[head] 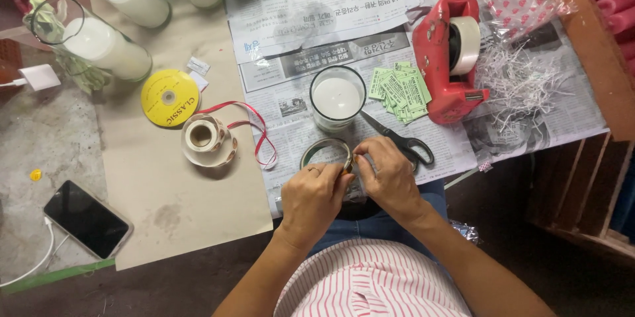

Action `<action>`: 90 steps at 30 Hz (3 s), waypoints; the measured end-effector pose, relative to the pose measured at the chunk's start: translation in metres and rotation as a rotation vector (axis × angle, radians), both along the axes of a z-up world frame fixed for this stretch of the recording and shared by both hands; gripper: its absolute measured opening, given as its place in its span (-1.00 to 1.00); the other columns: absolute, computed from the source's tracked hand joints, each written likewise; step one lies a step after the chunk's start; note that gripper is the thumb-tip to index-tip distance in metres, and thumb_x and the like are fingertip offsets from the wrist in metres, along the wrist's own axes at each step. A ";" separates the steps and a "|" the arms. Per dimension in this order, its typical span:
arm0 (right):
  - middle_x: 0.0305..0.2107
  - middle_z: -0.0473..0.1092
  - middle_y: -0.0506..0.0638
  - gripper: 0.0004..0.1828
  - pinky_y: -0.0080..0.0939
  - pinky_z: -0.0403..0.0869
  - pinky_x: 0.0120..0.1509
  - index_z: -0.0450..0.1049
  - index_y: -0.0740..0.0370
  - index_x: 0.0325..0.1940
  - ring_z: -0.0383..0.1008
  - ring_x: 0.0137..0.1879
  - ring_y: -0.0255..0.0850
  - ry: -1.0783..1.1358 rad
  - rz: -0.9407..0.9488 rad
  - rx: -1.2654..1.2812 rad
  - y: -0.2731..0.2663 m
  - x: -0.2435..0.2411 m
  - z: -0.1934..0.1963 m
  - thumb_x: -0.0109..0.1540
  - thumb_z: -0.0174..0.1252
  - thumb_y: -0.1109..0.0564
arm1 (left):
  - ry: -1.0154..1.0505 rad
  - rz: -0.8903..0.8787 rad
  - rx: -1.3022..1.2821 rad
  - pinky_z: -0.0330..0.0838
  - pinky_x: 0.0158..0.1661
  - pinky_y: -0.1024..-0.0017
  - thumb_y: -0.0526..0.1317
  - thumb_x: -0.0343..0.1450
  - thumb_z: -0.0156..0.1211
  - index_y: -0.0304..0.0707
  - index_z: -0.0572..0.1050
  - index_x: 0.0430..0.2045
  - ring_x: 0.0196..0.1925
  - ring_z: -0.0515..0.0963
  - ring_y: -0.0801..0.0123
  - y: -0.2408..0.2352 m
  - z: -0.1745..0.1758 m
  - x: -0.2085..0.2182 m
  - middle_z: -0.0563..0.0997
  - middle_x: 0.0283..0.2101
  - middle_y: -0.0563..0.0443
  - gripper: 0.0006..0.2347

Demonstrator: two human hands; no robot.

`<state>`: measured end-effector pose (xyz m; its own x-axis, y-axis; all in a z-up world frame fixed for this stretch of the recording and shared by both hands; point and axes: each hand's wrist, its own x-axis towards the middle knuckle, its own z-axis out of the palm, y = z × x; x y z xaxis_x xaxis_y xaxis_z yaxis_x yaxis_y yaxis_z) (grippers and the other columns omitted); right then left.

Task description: Wrapping glass candle jars in protective plastic film and applying product labels.

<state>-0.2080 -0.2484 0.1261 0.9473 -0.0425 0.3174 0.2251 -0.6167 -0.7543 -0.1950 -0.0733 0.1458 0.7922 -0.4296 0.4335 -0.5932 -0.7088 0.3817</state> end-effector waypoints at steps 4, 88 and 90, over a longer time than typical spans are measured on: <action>-0.41 0.44 -0.04 -0.94 -0.14 0.54 -0.07 0.49 0.17 -0.22 0.56 -0.19 -0.09 0.053 0.015 0.027 0.003 0.000 0.002 0.26 0.16 0.27 | -0.042 0.004 0.056 0.38 -0.46 0.35 0.02 0.38 0.26 -0.03 0.42 -0.65 -0.51 0.51 0.24 0.009 0.001 0.002 0.37 -0.67 0.10 -0.73; -0.08 0.37 0.13 -0.94 -0.29 0.51 0.02 0.56 0.33 -0.18 0.46 -0.04 -0.25 -0.119 -0.158 0.445 -0.041 0.031 -0.003 0.29 0.28 0.27 | -0.282 0.180 0.026 0.43 -0.20 0.29 -0.01 0.39 0.34 0.01 0.53 -0.55 -0.45 0.58 0.31 0.066 0.027 0.071 0.52 -0.63 0.15 -0.81; -0.09 0.36 0.13 -0.95 -0.29 0.51 0.00 0.56 0.33 -0.18 0.45 -0.07 -0.27 -0.123 -0.155 0.456 -0.041 0.032 -0.003 0.29 0.27 0.29 | -0.293 0.184 0.030 0.44 -0.21 0.32 0.01 0.40 0.32 0.03 0.53 -0.56 -0.45 0.58 0.32 0.066 0.028 0.071 0.51 -0.64 0.15 -0.80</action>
